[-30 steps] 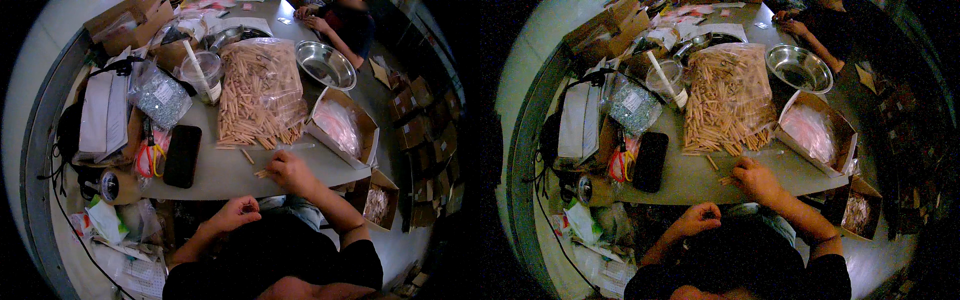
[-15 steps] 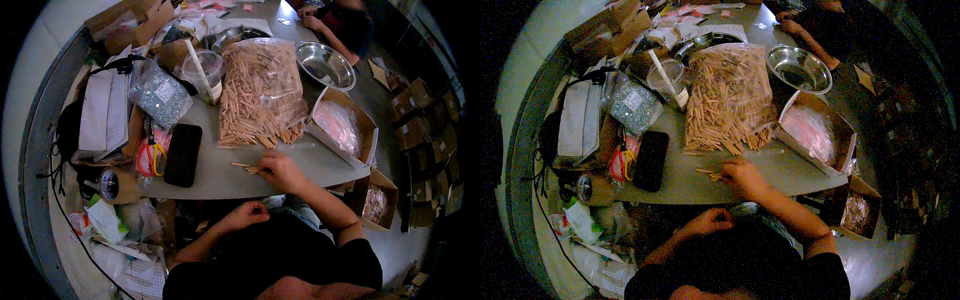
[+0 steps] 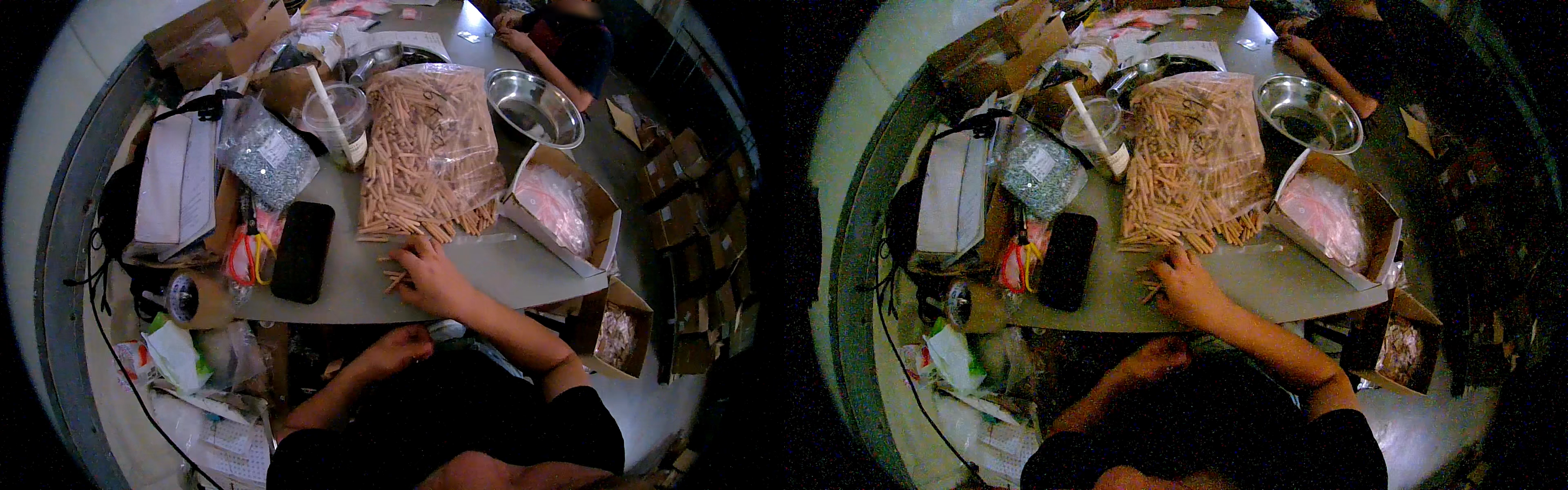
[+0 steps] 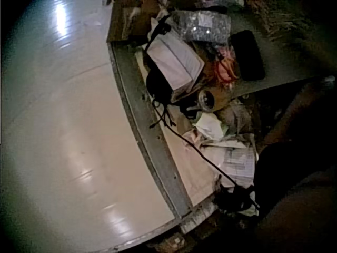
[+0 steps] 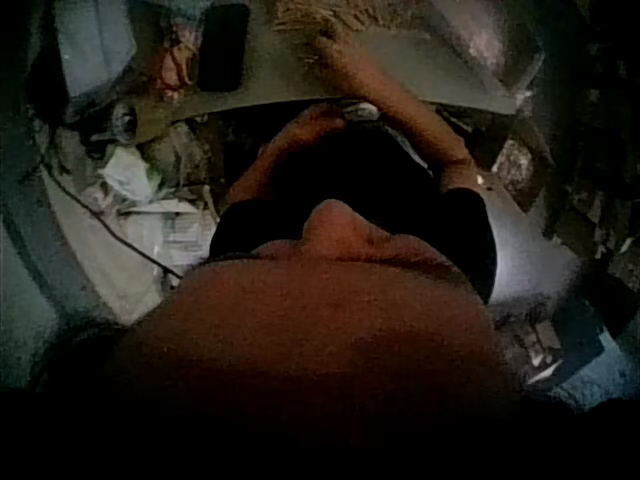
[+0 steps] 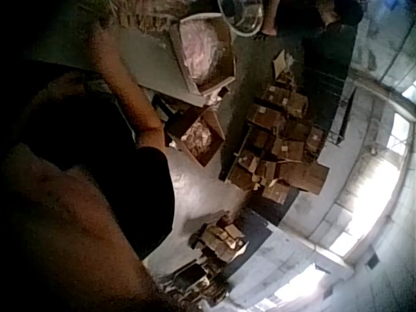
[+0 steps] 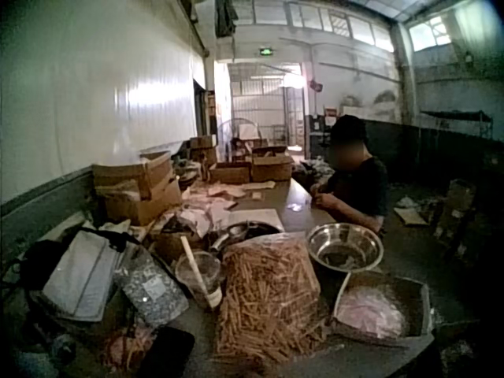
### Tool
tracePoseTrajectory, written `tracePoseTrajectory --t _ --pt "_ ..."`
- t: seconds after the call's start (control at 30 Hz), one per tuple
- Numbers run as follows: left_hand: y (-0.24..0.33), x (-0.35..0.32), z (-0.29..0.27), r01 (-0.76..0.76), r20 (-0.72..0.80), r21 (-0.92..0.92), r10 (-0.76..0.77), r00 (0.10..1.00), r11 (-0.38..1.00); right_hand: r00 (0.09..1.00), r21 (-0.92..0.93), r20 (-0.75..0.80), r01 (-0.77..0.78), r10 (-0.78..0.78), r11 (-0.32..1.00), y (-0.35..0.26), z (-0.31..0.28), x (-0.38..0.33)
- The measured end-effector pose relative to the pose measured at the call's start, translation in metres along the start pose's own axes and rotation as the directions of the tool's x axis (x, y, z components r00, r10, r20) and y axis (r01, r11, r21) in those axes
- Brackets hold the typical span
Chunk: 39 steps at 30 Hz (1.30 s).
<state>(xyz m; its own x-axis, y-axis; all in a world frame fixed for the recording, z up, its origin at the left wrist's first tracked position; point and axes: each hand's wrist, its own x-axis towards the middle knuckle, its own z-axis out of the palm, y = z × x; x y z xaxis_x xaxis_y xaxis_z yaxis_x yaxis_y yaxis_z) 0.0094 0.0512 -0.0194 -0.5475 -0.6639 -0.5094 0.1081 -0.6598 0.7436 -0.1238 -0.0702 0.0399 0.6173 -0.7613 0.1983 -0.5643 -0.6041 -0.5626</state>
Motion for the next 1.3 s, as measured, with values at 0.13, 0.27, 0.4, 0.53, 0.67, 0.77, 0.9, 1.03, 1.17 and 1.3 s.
tracePoseTrajectory --t 0.13,0.27,0.4,0.53,0.67,0.77,0.9,1.03,1.17,1.3 --pt "-0.010 -0.003 -0.007 -0.015 0.014 -0.343 0.021 1.000 0.939 0.993 -0.118 0.068 0.102 -0.094 0.988 0.004 0.005 -0.003" --pt "-0.009 -0.004 -0.009 0.028 0.052 -0.553 0.001 0.999 0.833 0.985 -0.068 0.124 0.131 -0.122 0.989 -0.001 -0.006 -0.021" --pt "-0.010 0.002 -0.002 0.027 -0.005 -0.613 -0.038 0.999 0.790 0.959 0.009 0.216 0.185 -0.182 0.983 -0.001 -0.019 -0.042" --pt "-0.003 0.005 0.000 0.065 0.024 -0.382 -0.060 0.998 0.922 0.910 0.259 0.296 0.215 -0.289 0.942 -0.001 -0.019 -0.062" --pt "0.009 0.007 0.009 -0.029 0.113 0.046 0.023 0.993 0.999 0.896 0.484 0.333 0.104 -0.293 0.869 -0.007 -0.049 -0.069" --pt "0.026 0.007 0.023 -0.191 0.211 0.020 0.182 0.960 0.981 0.928 0.534 0.251 0.104 -0.274 0.839 -0.008 -0.075 -0.077" --pt "0.048 0.014 0.041 -0.246 0.267 0.051 0.224 0.937 0.968 0.949 0.363 0.090 0.250 -0.301 0.898 0.000 -0.091 -0.094" --pt "0.066 0.024 0.056 -0.478 0.140 0.456 0.469 0.872 0.751 0.970 0.318 -0.069 0.243 -0.233 0.916 0.008 -0.106 -0.114" --pt "0.087 0.037 0.076 -0.639 0.229 0.712 0.765 0.602 0.290 0.969 0.272 -0.237 0.129 -0.064 0.953 0.021 -0.111 -0.138" --pt "0.098 0.052 0.096 -0.668 0.357 0.742 0.809 0.467 0.058 0.943 0.289 -0.333 0.084 0.018 0.954 0.027 -0.119 -0.151"
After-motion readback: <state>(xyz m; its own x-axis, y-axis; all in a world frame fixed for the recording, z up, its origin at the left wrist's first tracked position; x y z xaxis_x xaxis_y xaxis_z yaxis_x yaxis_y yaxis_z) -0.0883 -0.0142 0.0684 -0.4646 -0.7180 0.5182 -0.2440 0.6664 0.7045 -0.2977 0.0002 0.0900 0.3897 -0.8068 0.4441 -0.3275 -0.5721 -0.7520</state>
